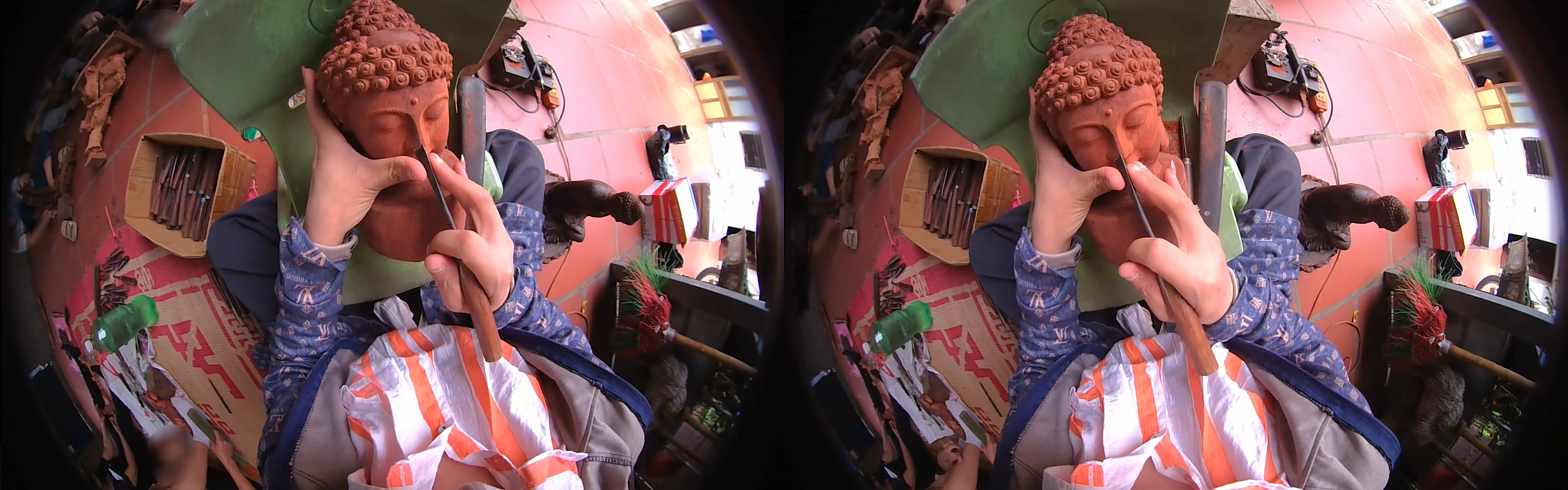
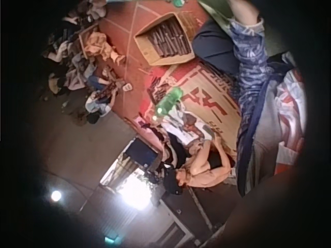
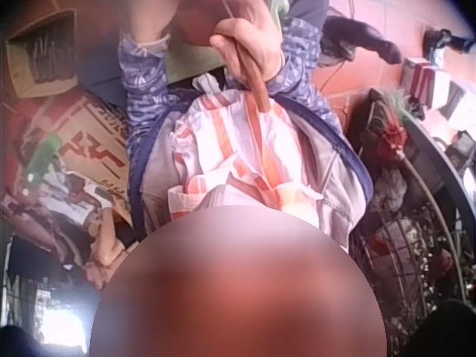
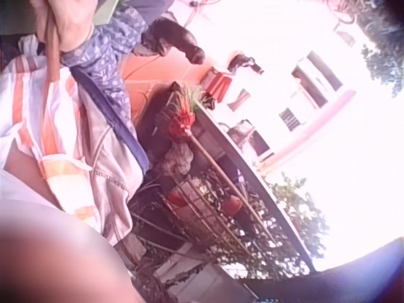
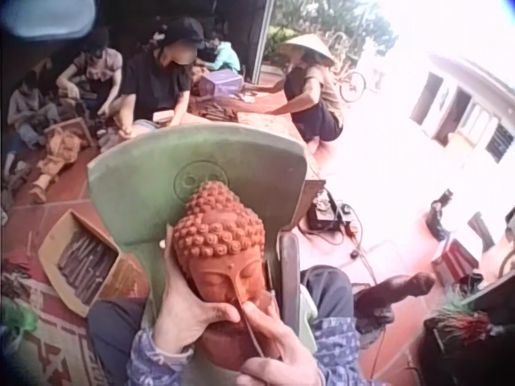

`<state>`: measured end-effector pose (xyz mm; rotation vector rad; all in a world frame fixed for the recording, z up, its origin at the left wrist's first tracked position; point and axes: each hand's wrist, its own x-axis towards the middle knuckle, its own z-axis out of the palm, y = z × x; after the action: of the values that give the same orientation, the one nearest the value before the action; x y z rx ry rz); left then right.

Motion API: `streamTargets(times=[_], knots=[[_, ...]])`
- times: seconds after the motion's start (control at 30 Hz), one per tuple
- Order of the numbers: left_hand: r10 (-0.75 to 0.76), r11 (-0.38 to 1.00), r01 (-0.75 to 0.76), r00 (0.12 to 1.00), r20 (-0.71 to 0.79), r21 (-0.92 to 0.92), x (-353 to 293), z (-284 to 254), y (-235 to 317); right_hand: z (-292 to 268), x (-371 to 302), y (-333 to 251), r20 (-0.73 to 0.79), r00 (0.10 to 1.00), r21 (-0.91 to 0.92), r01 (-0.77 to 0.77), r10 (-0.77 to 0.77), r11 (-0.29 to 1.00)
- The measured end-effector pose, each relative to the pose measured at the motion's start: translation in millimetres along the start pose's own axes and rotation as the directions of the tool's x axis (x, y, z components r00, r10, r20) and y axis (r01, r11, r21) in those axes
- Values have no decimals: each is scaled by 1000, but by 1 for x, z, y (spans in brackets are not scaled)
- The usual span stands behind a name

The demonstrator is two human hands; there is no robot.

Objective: The person carves a wooden Buddha head using a chisel and mallet. They hold the head steady with one hand while striking the chisel with the other to refine facial features.

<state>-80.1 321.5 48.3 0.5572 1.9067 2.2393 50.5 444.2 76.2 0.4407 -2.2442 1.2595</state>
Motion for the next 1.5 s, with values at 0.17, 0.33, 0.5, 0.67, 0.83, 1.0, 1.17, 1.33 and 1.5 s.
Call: streamTargets(times=[0.17, 0.33, 0.5, 0.67, 0.83, 1.0, 1.17, 1.33, 1.5], knots=[[-2, 1000, 2, 1000, -4, -7, 0, -1, -4, 5, 0, 1, -42, 999, 43, -23, 25, 999], [20, 999, -20, 1000, 4, 30, 0, -2, -5, 6, 0, -2, -43, 998, 44, -43, 45, 998], [18, 1000, -18, 1000, 15, -19, 1, -3, -8, 9, 3, -7, -57, 998, 20, -40, 41, 999], [29, 998, -28, 999, 29, -55, 2, -1, -7, 12, 4, -8, -69, 996, 69, -48, 53, 996], [34, 998, -32, 999, 30, -58, 1, -2, -7, 9, 7, -6, -39, 995, 49, -85, 87, 995], [43, 996, -41, 999, 32, -77, 1, -1, -6, 9, 6, -7, -24, 998, 32, -51, 52, 998], [44, 999, -45, 998, 34, 10, 1, -4, -7, 11, 5, -7, -27, 999, -9, -35, 35, 999], [16, 999, -19, 999, 51, 44, 0, -6, -4, 11, 7, -9, -23, 996, -10, -84, 83, 996], [-11, 994, 5, 998, 54, 111, -1, -6, -4, 8, 7, -11, -18, 997, -45, -69, 69, 997]])
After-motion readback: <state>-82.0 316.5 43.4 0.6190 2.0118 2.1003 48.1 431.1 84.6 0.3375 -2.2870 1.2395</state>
